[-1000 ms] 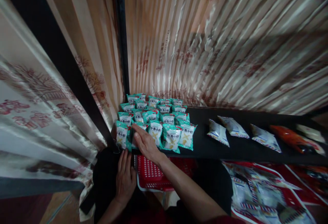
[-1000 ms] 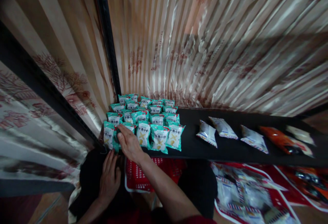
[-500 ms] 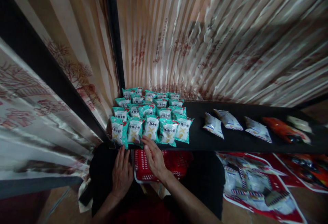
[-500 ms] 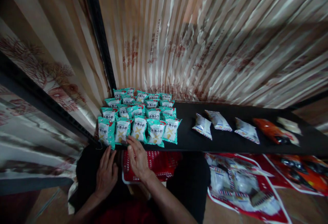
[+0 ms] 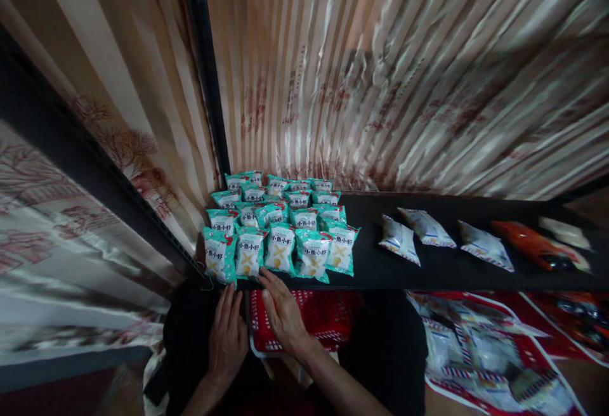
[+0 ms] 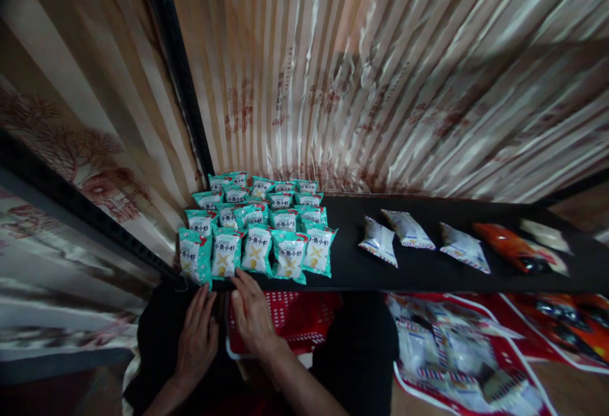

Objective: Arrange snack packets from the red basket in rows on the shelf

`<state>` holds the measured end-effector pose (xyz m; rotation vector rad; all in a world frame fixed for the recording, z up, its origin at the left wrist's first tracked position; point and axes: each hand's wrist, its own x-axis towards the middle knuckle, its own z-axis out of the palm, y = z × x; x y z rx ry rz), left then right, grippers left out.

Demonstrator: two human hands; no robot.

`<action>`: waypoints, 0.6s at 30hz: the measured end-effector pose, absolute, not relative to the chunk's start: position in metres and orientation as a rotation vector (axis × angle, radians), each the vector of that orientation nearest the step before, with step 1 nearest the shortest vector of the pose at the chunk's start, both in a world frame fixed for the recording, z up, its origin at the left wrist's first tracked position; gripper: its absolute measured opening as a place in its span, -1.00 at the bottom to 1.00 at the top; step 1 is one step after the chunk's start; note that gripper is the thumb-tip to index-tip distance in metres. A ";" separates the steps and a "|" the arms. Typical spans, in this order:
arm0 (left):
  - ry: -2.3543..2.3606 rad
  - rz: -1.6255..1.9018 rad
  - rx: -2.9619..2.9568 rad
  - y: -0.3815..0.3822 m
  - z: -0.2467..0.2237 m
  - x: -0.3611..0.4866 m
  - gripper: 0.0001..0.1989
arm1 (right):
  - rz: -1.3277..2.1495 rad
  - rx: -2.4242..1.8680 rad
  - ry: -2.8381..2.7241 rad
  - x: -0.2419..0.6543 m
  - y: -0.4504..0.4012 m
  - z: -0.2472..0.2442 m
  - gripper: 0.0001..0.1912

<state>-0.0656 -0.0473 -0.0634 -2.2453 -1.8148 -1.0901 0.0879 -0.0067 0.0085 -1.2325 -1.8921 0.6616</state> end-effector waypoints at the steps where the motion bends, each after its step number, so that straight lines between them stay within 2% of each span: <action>1: -1.797 -1.088 -2.248 -0.047 -0.063 -0.067 -0.44 | 0.650 -1.211 -1.898 0.088 -0.007 0.011 -0.61; 9: -1.630 -1.100 -2.224 -0.039 -0.047 -0.066 -0.38 | 0.553 -1.100 -1.976 0.078 0.025 0.057 -0.59; 15: -1.592 -1.101 -2.071 -0.005 -0.032 -0.053 -0.32 | 0.514 -1.081 -2.160 0.051 0.071 0.085 -0.49; 18: -1.590 -1.090 -2.018 0.012 -0.031 -0.050 -0.36 | 0.491 -1.103 -2.213 0.041 0.088 0.090 -0.45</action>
